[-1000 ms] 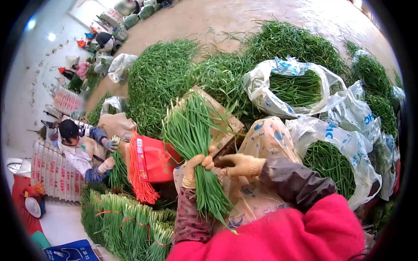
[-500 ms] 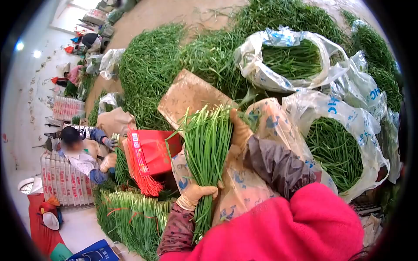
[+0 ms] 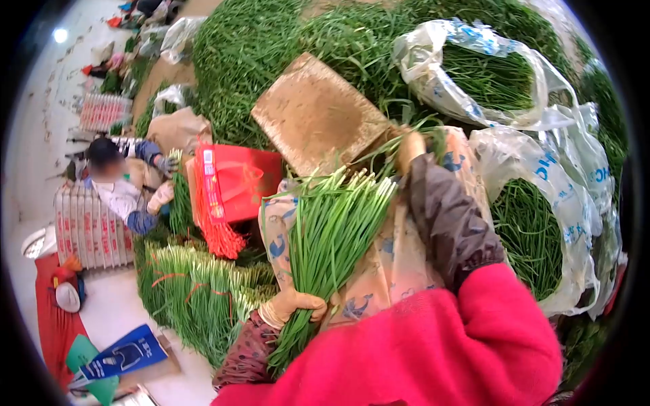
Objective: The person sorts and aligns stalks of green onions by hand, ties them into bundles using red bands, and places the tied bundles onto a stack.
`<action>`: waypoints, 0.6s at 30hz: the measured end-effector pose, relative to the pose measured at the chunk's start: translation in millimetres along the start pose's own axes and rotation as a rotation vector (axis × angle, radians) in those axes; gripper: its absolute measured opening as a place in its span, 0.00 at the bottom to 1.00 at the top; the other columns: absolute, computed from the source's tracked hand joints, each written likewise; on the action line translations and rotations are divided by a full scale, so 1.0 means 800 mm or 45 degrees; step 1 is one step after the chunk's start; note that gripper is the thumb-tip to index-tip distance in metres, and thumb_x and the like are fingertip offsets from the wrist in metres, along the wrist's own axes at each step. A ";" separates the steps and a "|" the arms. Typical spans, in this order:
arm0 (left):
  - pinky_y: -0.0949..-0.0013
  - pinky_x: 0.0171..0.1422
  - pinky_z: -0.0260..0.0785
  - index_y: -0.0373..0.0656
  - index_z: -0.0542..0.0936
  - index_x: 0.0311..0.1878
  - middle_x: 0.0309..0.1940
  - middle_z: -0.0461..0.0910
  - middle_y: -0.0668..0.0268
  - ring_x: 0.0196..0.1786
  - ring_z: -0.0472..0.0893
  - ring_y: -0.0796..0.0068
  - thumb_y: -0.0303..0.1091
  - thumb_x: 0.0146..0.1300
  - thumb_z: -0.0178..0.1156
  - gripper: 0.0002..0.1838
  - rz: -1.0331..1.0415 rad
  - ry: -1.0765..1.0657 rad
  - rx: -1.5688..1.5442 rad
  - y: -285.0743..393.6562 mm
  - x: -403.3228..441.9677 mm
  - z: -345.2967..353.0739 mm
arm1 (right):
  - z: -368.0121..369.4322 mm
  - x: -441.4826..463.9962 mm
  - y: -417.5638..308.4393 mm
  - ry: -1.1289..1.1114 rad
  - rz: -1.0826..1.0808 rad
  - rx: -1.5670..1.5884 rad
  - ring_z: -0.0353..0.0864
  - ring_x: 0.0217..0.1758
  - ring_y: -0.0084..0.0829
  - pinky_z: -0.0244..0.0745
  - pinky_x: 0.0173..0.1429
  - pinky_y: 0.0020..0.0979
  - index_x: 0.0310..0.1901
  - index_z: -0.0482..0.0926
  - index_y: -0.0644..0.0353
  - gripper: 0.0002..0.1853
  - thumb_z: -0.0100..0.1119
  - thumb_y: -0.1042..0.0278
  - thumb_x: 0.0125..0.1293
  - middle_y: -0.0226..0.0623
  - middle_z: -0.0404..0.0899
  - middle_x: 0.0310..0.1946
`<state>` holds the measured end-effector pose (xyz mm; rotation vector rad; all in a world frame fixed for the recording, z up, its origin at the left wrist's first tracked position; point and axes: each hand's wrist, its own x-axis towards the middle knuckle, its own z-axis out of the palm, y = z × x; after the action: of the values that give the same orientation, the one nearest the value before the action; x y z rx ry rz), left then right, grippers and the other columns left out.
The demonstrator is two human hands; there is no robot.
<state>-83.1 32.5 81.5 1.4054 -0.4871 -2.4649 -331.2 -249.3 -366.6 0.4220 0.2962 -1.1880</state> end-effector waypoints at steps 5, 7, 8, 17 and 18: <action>0.70 0.30 0.67 0.28 0.76 0.48 0.21 0.74 0.64 0.23 0.71 0.75 0.37 0.57 0.65 0.22 -0.018 0.013 -0.129 -0.008 -0.031 -0.008 | 0.251 -0.113 0.013 0.431 -0.322 -0.634 0.65 0.19 0.23 0.61 0.23 0.27 0.41 0.77 0.55 0.13 0.48 0.56 0.72 0.22 0.69 0.21; 0.70 0.28 0.67 0.32 0.78 0.45 0.21 0.75 0.65 0.23 0.73 0.76 0.35 0.55 0.65 0.18 -0.003 0.070 -0.011 -0.007 -0.037 -0.016 | 0.307 -0.126 0.017 0.342 -0.351 -0.772 0.63 0.18 0.18 0.56 0.21 0.21 0.44 0.78 0.56 0.11 0.51 0.59 0.72 0.21 0.68 0.19; 0.70 0.28 0.67 0.32 0.78 0.45 0.21 0.75 0.65 0.23 0.73 0.76 0.35 0.55 0.65 0.18 0.000 0.075 -0.011 -0.002 -0.039 -0.015 | 0.332 -0.145 0.025 0.261 -0.353 -1.000 0.62 0.18 0.16 0.57 0.21 0.21 0.46 0.79 0.57 0.11 0.53 0.61 0.71 0.22 0.68 0.20; 0.65 0.41 0.72 0.37 0.73 0.54 0.37 0.79 0.59 0.37 0.79 0.65 0.30 0.55 0.64 0.23 0.123 0.453 0.911 0.014 0.007 -0.043 | 0.415 -0.373 0.266 -2.217 -0.006 -2.680 0.83 0.40 0.44 0.80 0.34 0.38 0.57 0.71 0.57 0.24 0.57 0.71 0.56 0.45 0.75 0.52; 0.64 0.41 0.72 0.37 0.72 0.55 0.38 0.79 0.58 0.38 0.79 0.63 0.31 0.55 0.64 0.23 0.163 0.451 0.925 0.014 0.008 -0.042 | 0.386 -0.382 0.277 -2.174 -0.302 -2.731 0.84 0.38 0.42 0.80 0.30 0.35 0.60 0.70 0.59 0.26 0.55 0.73 0.57 0.47 0.70 0.58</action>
<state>-56.8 14.7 65.0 1.9288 -1.4215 -1.9354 -229.2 -71.5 75.8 -2.3933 -0.0493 -0.4905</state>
